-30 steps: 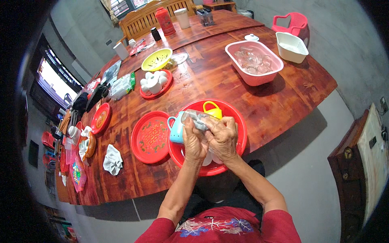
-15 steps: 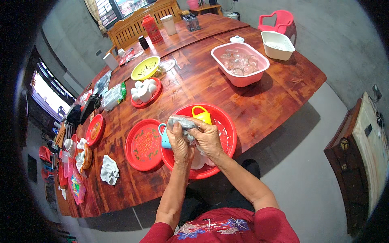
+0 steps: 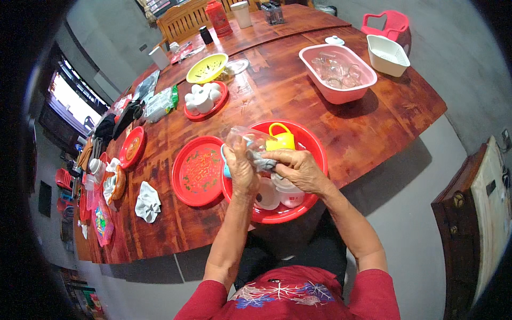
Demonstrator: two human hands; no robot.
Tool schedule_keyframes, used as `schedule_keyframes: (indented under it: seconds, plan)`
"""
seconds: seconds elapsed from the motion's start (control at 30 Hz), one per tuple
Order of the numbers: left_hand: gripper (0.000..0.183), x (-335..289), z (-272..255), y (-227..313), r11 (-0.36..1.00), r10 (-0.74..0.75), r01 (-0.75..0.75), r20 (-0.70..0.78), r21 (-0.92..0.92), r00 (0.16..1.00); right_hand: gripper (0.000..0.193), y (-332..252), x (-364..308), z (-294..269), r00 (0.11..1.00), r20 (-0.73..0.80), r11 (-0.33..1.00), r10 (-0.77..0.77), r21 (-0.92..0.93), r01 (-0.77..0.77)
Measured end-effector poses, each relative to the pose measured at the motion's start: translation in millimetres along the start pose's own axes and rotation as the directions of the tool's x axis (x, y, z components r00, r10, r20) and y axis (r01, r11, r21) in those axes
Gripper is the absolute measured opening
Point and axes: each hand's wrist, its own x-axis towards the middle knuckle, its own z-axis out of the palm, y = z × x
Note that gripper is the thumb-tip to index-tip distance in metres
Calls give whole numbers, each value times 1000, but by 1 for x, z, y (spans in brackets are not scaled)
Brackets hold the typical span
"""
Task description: The person washes several clear glasses and colorful mugs using a cloth in a red basin of water on a wooden table. The person scrubs each item individually and places the cleaned items into a pink container.
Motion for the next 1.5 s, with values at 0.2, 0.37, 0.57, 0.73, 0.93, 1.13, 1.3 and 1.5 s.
schedule_keyframes:
  seconds: [0.2, 0.37, 0.57, 0.73, 0.93, 1.13, 1.3, 1.5]
  plan:
    - [44, 1, 2, 3, 995, -91, 91, 11, -47, 996, 13, 7, -17, -17, 990, -52, 276, 134, -957, -88]
    - [45, 4, -8, -1, 939, -265, 257, -6, -229, 964, 16, 41, -16, -3, 922, 130, 86, 366, -991, 106]
    - [41, 1, -9, -2, 896, -314, 312, 47, -316, 948, 17, 57, -2, -10, 866, 239, 179, 440, -968, 176]
    - [37, 3, -14, 2, 935, -301, 293, -13, -202, 953, 16, -41, 4, -36, 822, 270, 581, 502, -809, -89]
    - [32, 10, -6, -24, 918, -273, 243, -55, -313, 960, 43, -75, 3, -5, 943, -67, 650, -326, -740, 172]
    - [50, -1, -9, -41, 859, -96, 205, 246, -469, 964, 43, -34, 20, 44, 871, -81, 518, -485, -829, 211]
    - [54, -6, 7, -37, 929, -308, 287, -57, -232, 950, 26, -7, 57, 21, 982, -98, 784, -163, -617, 68]
    - [55, -9, -10, -37, 969, -48, 9, 153, 248, 987, 21, 7, 58, -11, 975, -50, 961, 216, 190, -203]
